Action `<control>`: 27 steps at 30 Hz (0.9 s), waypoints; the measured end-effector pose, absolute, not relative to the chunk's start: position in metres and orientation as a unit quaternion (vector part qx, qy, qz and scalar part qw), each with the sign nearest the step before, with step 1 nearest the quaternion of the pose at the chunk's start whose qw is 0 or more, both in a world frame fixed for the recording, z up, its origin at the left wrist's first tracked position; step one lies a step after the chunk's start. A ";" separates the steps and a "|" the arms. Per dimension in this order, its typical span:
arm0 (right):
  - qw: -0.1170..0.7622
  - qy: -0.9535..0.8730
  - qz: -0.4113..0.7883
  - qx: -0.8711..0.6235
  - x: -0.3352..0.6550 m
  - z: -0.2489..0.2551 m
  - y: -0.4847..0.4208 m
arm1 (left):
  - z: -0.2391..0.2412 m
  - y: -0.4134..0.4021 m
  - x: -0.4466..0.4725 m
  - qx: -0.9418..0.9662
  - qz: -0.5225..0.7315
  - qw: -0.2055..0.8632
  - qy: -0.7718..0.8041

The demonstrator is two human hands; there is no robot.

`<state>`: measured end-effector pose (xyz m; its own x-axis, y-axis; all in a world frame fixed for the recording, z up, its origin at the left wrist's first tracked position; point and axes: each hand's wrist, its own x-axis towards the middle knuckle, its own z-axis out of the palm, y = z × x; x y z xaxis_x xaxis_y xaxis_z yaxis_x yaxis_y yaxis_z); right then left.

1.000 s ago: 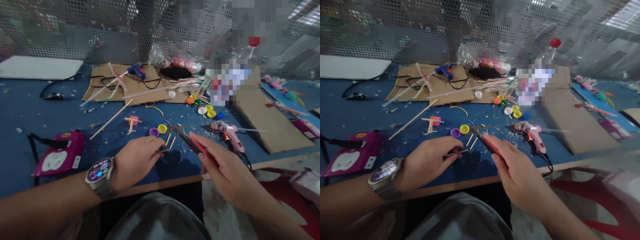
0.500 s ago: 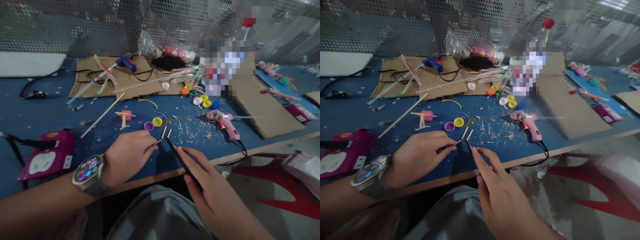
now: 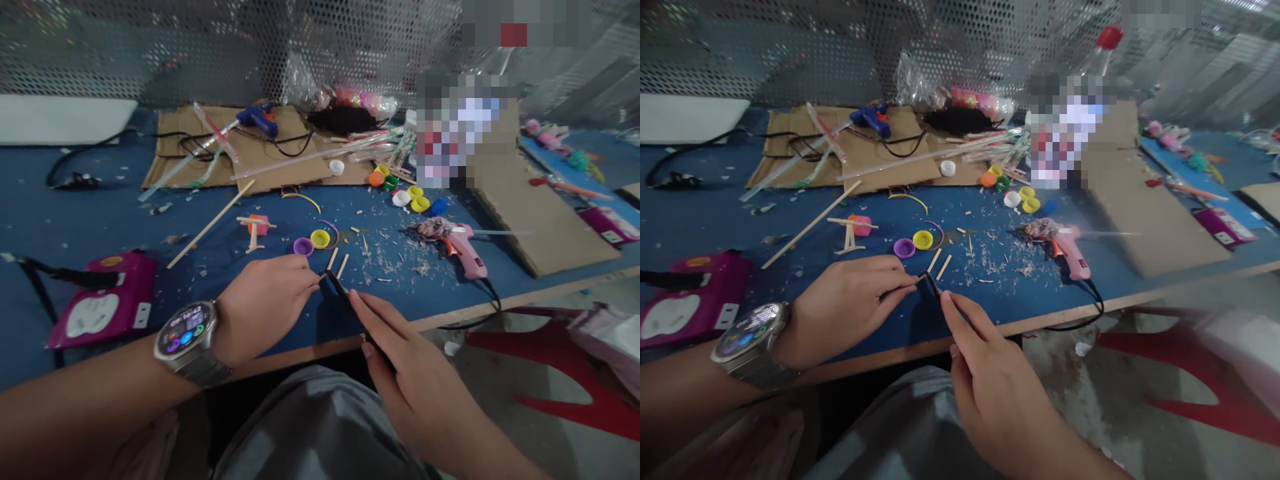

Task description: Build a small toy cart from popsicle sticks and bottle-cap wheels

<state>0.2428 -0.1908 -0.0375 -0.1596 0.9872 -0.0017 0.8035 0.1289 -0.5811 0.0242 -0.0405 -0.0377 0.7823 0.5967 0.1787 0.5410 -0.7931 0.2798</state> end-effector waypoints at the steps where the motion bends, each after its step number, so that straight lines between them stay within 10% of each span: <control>1: 0.198 -0.725 0.235 -0.617 0.242 -0.038 -0.190 | -0.038 -0.041 0.025 0.939 0.127 0.106 0.301; 27: 0.196 -0.727 0.255 -0.607 0.244 -0.027 -0.177 | -0.033 -0.038 0.029 0.927 0.102 0.170 0.318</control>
